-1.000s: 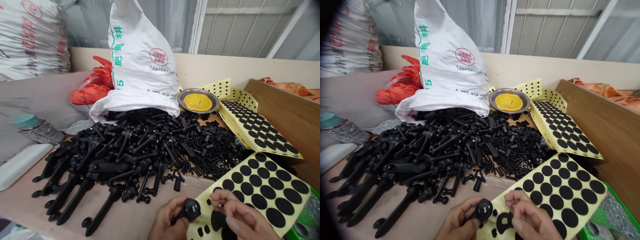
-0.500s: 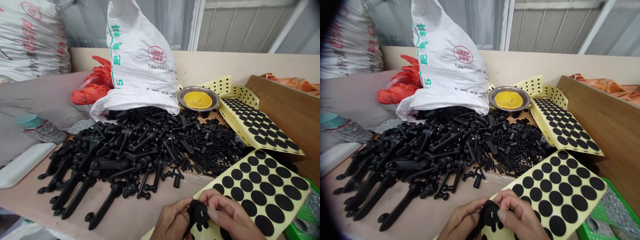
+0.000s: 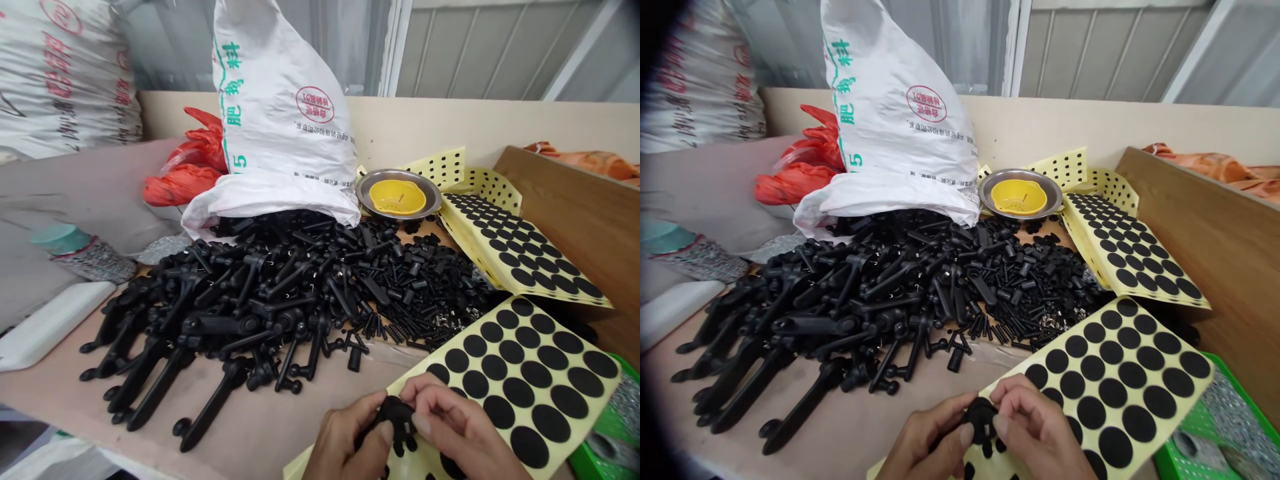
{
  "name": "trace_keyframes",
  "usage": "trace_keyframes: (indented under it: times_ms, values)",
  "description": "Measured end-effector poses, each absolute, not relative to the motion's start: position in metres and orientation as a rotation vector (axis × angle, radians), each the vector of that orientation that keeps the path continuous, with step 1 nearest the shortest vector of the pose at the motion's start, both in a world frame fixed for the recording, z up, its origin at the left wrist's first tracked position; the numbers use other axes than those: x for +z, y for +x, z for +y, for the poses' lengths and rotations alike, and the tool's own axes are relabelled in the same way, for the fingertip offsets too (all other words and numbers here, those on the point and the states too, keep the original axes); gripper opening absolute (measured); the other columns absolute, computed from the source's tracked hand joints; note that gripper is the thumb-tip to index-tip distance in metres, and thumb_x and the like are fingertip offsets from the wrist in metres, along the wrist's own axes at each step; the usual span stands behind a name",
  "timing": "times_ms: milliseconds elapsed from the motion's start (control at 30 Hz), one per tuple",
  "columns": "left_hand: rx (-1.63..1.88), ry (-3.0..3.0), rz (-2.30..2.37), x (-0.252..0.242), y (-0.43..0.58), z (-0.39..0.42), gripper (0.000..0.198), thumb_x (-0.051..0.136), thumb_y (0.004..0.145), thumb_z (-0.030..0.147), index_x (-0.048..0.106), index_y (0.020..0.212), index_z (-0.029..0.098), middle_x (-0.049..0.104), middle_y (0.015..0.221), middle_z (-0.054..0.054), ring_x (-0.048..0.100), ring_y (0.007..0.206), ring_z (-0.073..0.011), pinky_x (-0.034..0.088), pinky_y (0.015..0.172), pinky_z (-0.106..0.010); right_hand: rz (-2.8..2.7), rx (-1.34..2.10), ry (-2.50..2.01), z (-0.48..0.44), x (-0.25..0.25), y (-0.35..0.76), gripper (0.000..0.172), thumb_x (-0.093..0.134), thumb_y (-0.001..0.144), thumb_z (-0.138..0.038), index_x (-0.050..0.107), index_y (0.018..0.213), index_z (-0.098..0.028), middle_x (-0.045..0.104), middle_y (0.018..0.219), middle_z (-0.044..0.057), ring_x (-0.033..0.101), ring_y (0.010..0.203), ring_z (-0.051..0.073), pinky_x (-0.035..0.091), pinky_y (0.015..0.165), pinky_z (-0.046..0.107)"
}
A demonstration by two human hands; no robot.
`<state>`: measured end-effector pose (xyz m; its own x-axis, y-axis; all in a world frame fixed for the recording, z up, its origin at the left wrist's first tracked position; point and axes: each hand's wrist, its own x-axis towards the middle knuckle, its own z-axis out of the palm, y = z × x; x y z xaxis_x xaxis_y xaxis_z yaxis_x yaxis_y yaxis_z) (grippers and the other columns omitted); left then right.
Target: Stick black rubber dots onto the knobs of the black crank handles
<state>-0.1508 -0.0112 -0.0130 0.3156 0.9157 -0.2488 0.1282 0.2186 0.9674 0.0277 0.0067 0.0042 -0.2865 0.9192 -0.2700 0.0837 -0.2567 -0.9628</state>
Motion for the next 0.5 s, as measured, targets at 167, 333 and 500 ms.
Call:
trace_keyframes:
  times_ms: [167,333,500]
  values:
    - [0.808,1.224,1.167,-0.021,-0.15,-0.01,0.035,0.05,0.082,0.035,0.063,0.111,0.018,0.067,0.078,-0.003,0.055,0.057,-0.0127,0.046,0.052,-0.02,-1.416,1.595,-1.254,0.008,0.002,0.028,0.023,0.058,0.08,-0.039,0.053,0.067,-0.021,0.053,0.092,0.003,0.053,0.086,0.017,0.043,0.07,0.022]
    - [0.893,1.274,1.248,-0.027,-0.148,-0.017,0.032,0.054,0.081,0.037,0.065,0.104,0.019,0.067,0.07,-0.002,0.059,0.063,-0.0157,0.047,0.056,-0.021,-1.461,1.547,-1.251,0.007,0.001,0.026,0.024,0.059,0.081,-0.039,0.055,0.065,-0.021,0.054,0.082,0.001,0.053,0.079,0.016,0.043,0.069,0.022]
    - [0.983,1.195,1.256,-0.025,-0.151,-0.022,0.034,0.058,0.078,0.043,0.065,0.104,0.02,0.069,0.077,-0.004,0.061,0.069,-0.0174,0.048,0.062,-0.022,-1.064,1.81,-1.28,0.004,0.004,0.028,0.027,0.066,0.074,-0.044,0.067,0.066,-0.018,0.062,0.082,0.004,0.057,0.077,0.017,0.046,0.073,0.025]
